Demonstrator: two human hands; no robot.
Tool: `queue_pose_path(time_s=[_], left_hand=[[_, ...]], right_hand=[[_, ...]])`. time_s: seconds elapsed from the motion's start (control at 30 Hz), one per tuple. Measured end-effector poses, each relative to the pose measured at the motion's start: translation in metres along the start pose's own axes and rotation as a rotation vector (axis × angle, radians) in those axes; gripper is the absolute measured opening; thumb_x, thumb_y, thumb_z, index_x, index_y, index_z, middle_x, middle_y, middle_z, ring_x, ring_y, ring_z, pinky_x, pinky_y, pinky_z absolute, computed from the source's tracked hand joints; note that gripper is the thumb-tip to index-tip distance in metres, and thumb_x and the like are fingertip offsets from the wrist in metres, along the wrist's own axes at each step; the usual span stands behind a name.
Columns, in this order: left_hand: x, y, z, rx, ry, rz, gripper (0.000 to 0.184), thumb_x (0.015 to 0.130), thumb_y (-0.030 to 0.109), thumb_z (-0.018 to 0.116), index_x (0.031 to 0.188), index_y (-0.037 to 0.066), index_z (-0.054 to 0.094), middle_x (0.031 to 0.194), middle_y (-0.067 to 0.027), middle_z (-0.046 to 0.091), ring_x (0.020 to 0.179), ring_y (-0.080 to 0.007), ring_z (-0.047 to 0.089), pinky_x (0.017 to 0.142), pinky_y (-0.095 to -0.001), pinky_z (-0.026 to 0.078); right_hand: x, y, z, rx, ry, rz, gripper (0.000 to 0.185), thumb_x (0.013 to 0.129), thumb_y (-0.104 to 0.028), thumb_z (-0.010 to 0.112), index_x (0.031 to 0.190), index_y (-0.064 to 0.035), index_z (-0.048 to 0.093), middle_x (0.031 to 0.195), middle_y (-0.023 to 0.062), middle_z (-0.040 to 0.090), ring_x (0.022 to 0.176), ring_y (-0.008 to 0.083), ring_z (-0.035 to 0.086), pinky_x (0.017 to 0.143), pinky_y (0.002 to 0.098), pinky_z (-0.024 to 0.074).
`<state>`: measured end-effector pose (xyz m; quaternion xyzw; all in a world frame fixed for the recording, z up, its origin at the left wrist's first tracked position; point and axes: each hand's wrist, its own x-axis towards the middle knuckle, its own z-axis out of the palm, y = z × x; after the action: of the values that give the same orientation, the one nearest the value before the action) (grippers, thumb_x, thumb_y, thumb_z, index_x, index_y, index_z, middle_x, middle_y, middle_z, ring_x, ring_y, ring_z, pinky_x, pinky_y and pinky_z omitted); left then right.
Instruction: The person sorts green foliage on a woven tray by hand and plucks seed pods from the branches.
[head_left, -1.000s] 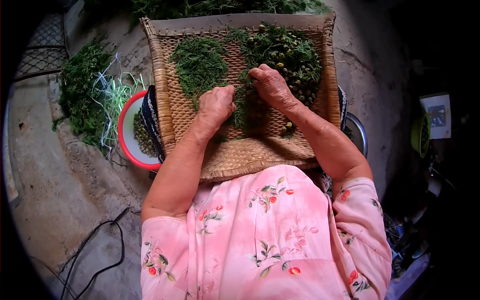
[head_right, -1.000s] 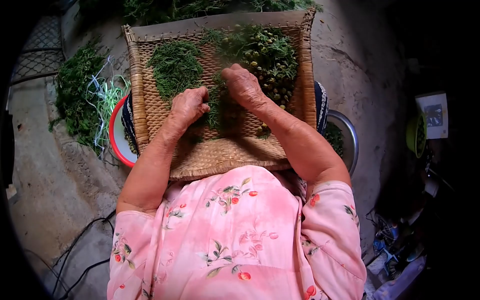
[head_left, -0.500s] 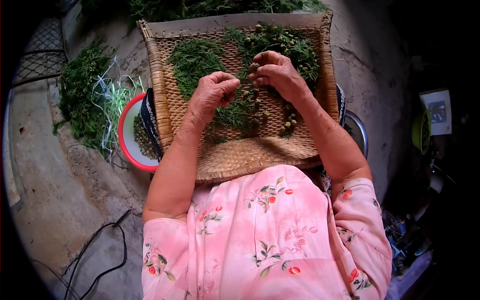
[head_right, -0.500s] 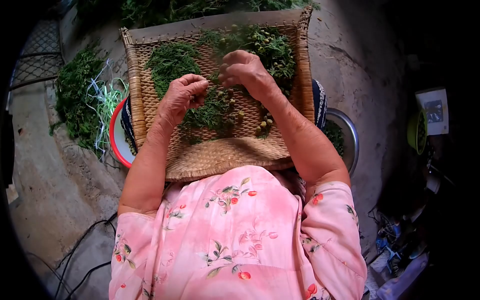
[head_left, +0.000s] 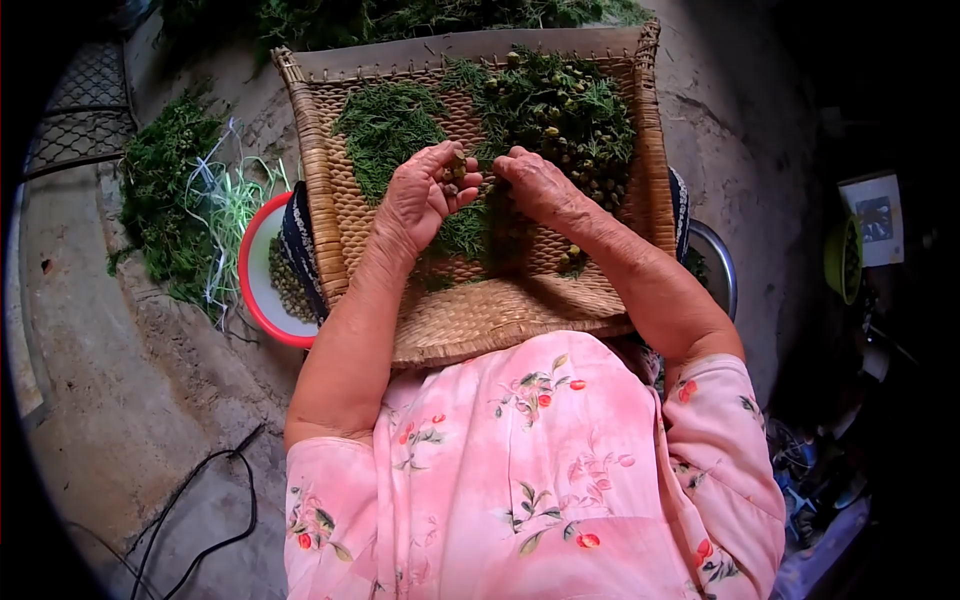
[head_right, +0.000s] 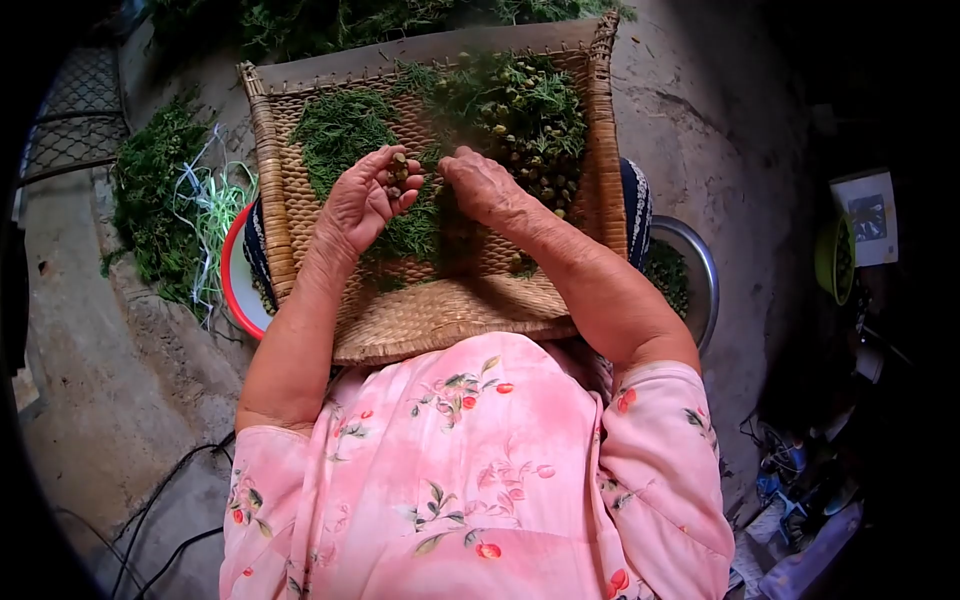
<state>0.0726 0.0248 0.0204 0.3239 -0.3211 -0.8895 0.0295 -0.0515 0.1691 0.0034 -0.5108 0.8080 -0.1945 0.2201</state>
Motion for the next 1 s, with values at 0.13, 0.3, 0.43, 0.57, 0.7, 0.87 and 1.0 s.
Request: queue_pose_path(time_s=[0.13,0.3,0.43,0.57,0.7,0.87,1.0], left_hand=[[-0.001,-0.004,-0.001,-0.028,0.049,0.011,0.029,0.093,0.030,0.049,0.103,0.004,0.053,0.090,-0.0110,0.061,0.078,-0.0198,0.062,0.066,-0.0315,0.055],[-0.001,-0.008,0.001,-0.013,0.099,-0.055,0.037,0.093,0.038,0.046,0.103,0.003,0.053,0.088,-0.0107,0.061,0.076,-0.0214,0.063,0.066,-0.0341,0.055],[-0.001,-0.009,0.001,-0.042,0.104,-0.120,0.039,0.092,0.041,0.046,0.101,0.004,0.055,0.084,-0.0093,0.061,0.073,-0.0201,0.062,0.061,-0.0327,0.056],[0.002,-0.009,-0.005,0.021,0.153,-0.143,0.038,0.091,0.041,0.048,0.101,0.005,0.057,0.081,-0.0087,0.061,0.071,-0.0190,0.062,0.057,-0.0305,0.055],[0.001,-0.010,-0.005,0.019,0.166,-0.125,0.038,0.090,0.040,0.051,0.102,0.005,0.057,0.081,-0.0088,0.062,0.069,-0.0187,0.062,0.055,-0.0299,0.055],[-0.001,-0.011,-0.005,-0.002,0.214,-0.104,0.038,0.090,0.040,0.051,0.102,0.004,0.056,0.081,-0.0095,0.062,0.069,-0.0196,0.062,0.055,-0.0307,0.055],[-0.002,-0.011,-0.001,0.031,0.251,-0.105,0.039,0.090,0.040,0.051,0.102,0.003,0.055,0.082,-0.0104,0.061,0.070,-0.0209,0.062,0.057,-0.0322,0.056]], right_hand=[[0.006,0.007,-0.005,0.169,0.142,-0.033,0.017,0.071,0.003,0.062,0.086,-0.0009,0.057,0.082,0.0124,0.056,0.079,0.0289,0.058,0.068,0.0366,0.0476],[0.003,-0.015,-0.028,0.566,0.135,-0.116,0.020,0.076,0.000,0.063,0.096,-0.0024,0.061,0.087,0.0075,0.064,0.080,0.0129,0.061,0.070,0.0263,0.0500],[0.001,-0.032,-0.028,1.049,0.122,-0.082,0.018,0.077,-0.005,0.063,0.095,-0.0011,0.061,0.085,0.0132,0.063,0.077,0.0207,0.062,0.066,0.0314,0.0493],[0.008,0.005,0.001,0.341,0.185,-0.127,0.020,0.078,-0.005,0.059,0.097,-0.0081,0.062,0.087,0.0170,0.061,0.080,0.0345,0.060,0.068,0.0394,0.0487],[0.003,-0.007,0.007,0.001,0.012,-0.075,0.011,0.077,-0.006,0.056,0.088,-0.0065,0.059,0.090,0.0156,0.055,0.083,0.0356,0.058,0.069,0.0422,0.0475],[0.005,-0.009,0.001,0.023,0.101,-0.033,0.010,0.078,-0.008,0.057,0.087,-0.0051,0.059,0.089,0.0158,0.056,0.082,0.0350,0.058,0.070,0.0423,0.0470],[0.008,-0.010,-0.009,0.603,0.140,-0.109,0.017,0.078,-0.012,0.061,0.092,-0.0031,0.061,0.085,0.0168,0.062,0.079,0.0332,0.061,0.068,0.0392,0.0487]])
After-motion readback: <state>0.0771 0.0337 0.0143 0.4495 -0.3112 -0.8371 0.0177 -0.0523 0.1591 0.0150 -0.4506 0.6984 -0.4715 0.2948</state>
